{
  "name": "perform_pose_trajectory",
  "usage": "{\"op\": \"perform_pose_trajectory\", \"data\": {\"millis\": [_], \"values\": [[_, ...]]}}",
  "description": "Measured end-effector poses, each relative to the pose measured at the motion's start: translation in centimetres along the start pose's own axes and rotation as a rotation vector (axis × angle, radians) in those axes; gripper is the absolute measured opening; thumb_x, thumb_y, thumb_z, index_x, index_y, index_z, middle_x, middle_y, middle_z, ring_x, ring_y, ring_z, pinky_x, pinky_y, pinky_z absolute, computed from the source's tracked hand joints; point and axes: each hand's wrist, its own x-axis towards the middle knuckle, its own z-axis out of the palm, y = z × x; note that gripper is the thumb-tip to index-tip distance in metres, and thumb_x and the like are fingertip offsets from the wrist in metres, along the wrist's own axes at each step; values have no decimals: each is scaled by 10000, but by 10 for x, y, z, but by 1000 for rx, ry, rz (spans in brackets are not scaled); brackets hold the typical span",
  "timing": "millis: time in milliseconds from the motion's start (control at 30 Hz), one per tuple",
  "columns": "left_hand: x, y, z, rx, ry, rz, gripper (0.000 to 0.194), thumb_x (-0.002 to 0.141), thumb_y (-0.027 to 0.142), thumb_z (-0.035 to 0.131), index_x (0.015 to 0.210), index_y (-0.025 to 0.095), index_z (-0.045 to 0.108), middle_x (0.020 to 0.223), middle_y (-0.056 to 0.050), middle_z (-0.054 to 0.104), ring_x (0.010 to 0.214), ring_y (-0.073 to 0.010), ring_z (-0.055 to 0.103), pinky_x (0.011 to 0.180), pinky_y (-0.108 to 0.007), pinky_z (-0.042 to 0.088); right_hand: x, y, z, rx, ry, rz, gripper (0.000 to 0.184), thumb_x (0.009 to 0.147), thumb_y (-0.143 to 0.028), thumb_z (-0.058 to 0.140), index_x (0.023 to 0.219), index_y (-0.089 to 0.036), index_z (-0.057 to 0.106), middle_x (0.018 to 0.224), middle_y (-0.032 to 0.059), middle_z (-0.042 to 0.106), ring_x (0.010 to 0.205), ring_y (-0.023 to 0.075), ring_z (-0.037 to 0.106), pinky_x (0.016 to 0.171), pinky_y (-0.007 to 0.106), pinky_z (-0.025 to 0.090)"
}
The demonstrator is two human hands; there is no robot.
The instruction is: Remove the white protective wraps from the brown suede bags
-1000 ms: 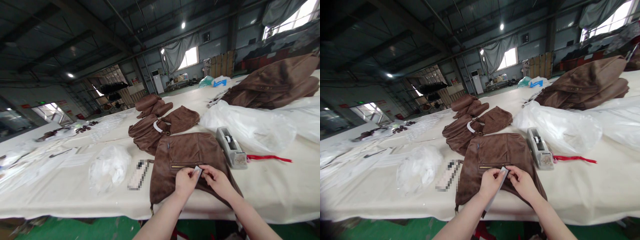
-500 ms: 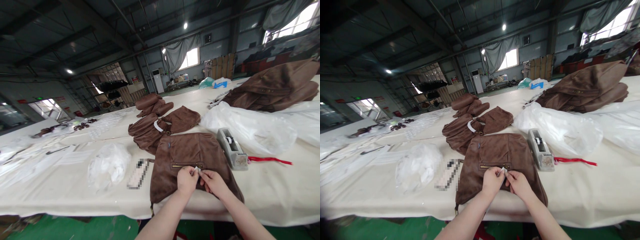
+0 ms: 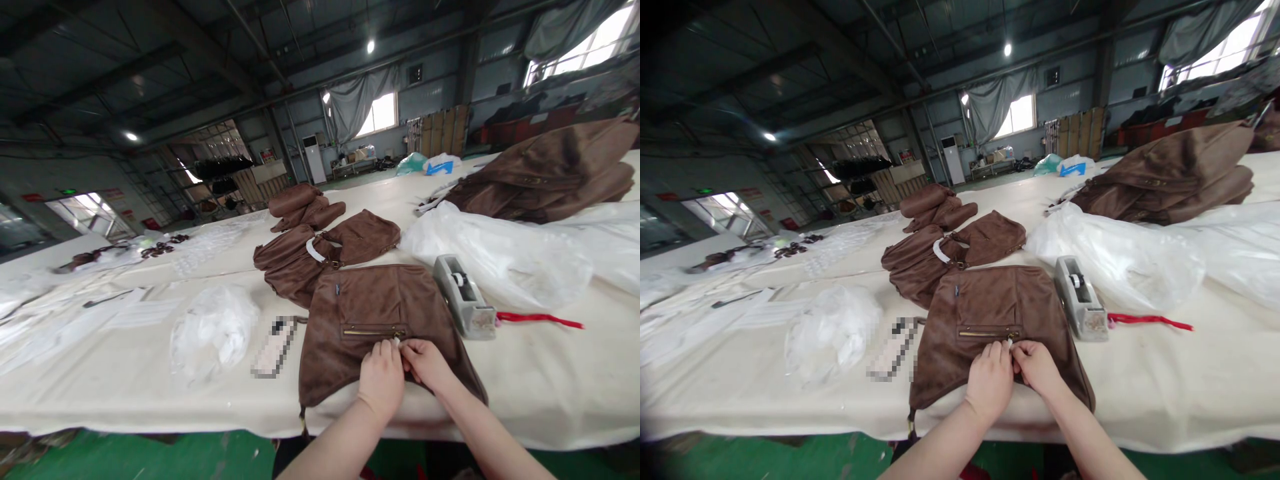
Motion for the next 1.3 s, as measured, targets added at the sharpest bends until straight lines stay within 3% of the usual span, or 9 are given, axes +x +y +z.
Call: {"op": "perform_pose_trajectory", "data": {"millis": [133,333,433,533,600,767,1067,1167,1300], "values": [[-8,8,2,179,32,57,364,846,114,527,1201,35,552,899,-84,575,762,-179,559,569,-272,492,-2,0,-3,32,-23,-6,352,752,-486,526,568,-186,536,452,-28,529,295,60,345,331,219,214],[-9,11,2,154,-36,67,387,870,110,485,1248,40,520,931,-105,592,795,-203,578,589,-289,500,-6,-2,-4,97,-48,-41,482,769,-608,543,560,-174,536,444,-23,513,301,59,349,327,218,209],[-3,6,-6,-44,-151,-64,388,882,83,439,1262,110,513,1005,-108,615,883,-214,602,696,-300,497,-6,1,-4,80,-58,-58,501,772,-646,525,606,-174,556,480,-20,539,305,55,347,332,215,203],[6,-4,-16,-349,-319,-303,306,888,91,397,1125,151,581,1005,-100,647,906,-212,622,769,-302,470,-5,4,-3,80,-87,-96,505,779,-660,510,636,-178,564,489,-27,536,318,58,356,343,215,223],[11,-12,-20,-477,-430,-351,249,874,128,407,1025,143,605,966,-116,665,888,-231,630,763,-314,458,-5,6,-3,77,-79,-106,490,772,-654,525,658,-180,573,493,-32,532,327,61,364,349,214,232],[13,-26,-13,-586,-449,-202,314,916,324,363,941,148,621,909,-140,671,853,-284,624,744,-367,446,-4,7,-2,95,-14,-91,445,745,-618,576,670,-180,571,511,-32,545,334,57,365,356,208,237],[13,-38,11,-815,-446,-134,354,940,234,286,839,187,622,847,-28,682,779,-154,611,724,-240,437,-7,-6,4,-55,49,-79,431,763,-615,549,684,-192,583,543,-17,577,339,79,403,346,221,275],[12,-39,14,-831,-422,-180,349,927,208,292,807,175,618,775,-34,657,745,-163,590,691,-247,421,-21,-25,-20,-213,235,-209,376,816,-569,523,821,-209,630,668,24,643,477,140,533,447,253,413],[11,-40,16,-852,-430,-220,321,920,199,326,776,189,612,744,-9,626,732,-153,562,685,-232,394,-32,-44,-92,-543,859,-435,319,859,-488,479,939,-229,648,998,106,670,869,251,613,755,344,493]]}}
